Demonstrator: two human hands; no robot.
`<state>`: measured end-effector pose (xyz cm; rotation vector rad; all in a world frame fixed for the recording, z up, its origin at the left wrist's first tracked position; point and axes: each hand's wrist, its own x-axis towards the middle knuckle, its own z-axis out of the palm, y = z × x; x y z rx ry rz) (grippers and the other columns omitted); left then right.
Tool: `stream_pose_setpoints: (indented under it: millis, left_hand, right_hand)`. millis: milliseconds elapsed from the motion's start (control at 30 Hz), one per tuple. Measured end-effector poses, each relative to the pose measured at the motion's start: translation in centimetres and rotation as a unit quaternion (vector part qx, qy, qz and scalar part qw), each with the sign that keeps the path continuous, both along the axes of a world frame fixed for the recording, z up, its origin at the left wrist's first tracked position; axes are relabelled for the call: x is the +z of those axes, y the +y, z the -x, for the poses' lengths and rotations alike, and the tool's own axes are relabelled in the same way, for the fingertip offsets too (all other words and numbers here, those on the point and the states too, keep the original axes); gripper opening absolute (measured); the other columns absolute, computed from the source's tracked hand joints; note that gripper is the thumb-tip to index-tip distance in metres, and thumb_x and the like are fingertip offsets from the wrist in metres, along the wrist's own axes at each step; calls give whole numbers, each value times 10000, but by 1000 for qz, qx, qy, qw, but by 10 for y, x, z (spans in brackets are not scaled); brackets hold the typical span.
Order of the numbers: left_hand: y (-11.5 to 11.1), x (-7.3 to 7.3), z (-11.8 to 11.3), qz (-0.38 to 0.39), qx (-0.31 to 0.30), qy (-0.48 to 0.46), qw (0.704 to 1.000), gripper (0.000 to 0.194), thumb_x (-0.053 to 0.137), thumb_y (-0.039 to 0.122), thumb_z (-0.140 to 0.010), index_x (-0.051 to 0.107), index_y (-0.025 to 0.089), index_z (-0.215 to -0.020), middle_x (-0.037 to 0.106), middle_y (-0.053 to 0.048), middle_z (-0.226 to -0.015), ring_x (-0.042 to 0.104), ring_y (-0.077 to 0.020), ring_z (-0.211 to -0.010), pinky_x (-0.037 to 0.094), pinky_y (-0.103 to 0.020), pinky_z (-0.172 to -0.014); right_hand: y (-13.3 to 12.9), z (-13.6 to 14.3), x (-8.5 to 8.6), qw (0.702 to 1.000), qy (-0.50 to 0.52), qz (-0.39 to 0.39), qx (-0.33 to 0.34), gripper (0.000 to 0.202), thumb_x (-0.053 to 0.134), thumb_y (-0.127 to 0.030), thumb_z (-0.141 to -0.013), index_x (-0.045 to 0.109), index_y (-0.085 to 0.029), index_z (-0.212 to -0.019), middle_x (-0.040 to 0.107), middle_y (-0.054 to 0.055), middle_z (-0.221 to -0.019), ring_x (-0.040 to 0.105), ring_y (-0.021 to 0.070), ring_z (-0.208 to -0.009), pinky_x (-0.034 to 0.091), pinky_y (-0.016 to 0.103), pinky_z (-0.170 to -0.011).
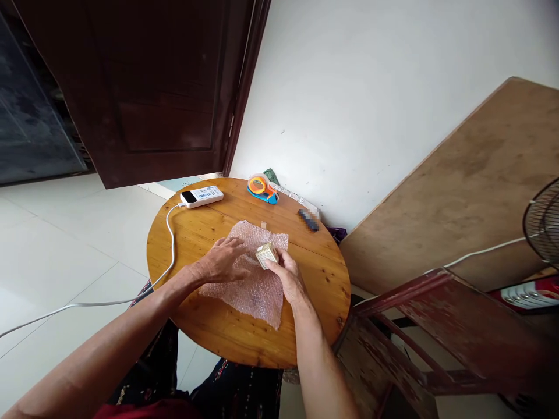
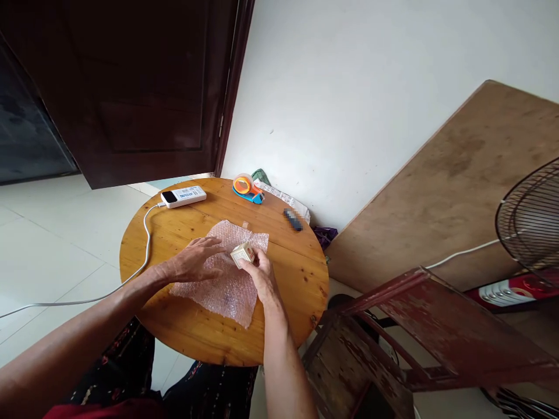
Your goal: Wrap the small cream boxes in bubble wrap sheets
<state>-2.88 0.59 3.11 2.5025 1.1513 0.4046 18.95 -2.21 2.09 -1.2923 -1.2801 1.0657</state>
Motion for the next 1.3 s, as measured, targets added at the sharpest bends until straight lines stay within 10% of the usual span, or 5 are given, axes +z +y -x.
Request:
stream_pose_setpoints:
  millis: [300, 700, 1000, 1133, 1300]
  left_hand:
    - [-13, -29, 18, -15, 10, -23, 1000, 958, 737, 572, -682, 375, 195, -1484, 410, -142, -1541, 304, -356, -1446, 129, -562, -1197]
    - [-13, -25, 18, -11, 6, -23, 1000, 931, 737, 565, -680, 407, 189, -1465, 426, -150, -1527, 322, -362, -1434, 134, -586, -1191]
    - [-62, 8, 35, -71, -31, -25, 997, 451, 713, 361, -736, 641, 243, -1165, 632, -84, -1257, 410, -340, -1352, 156, -623, -1168]
    - [-76, 4, 30, -101, -47, 12, 994, 77, 624, 169, -767, 657, 214, -820, 679, -42, -981, 574, -263, -1096, 200, -596, -1160]
    - [-73, -4, 19, -133, -47, -13, 990, 160, 522, 94, -779, 602, 208, -701, 662, -29, -835, 596, -209, -902, 295, -518, -1132]
  right_hand:
    - [-4, 3, -8, 972, -214, -70, 62, 548, 719, -255, -667, 586, -237, -1199, 673, 61, -1200, 621, 256, -1110, 466, 422, -996]
    - [-8, 9, -2, 962, -254, -76, 66, 421, 691, -268, -712, 605, -216, -1122, 707, 59, -1062, 648, 250, -983, 484, 404, -911]
    - [-10, 11, -2, 959, -262, -88, 58, 446, 693, -225, -725, 598, -223, -1162, 695, 61, -1105, 631, 245, -1035, 471, 404, -943]
    - [-10, 12, -1, 960, -263, -79, 60, 473, 691, -214, -720, 597, -214, -1184, 691, 73, -1133, 627, 252, -1059, 468, 417, -960]
    - [-12, 11, -1, 963, -254, -71, 62, 564, 705, -255, -731, 566, -226, -1276, 654, 85, -1265, 586, 269, -1187, 421, 444, -1052]
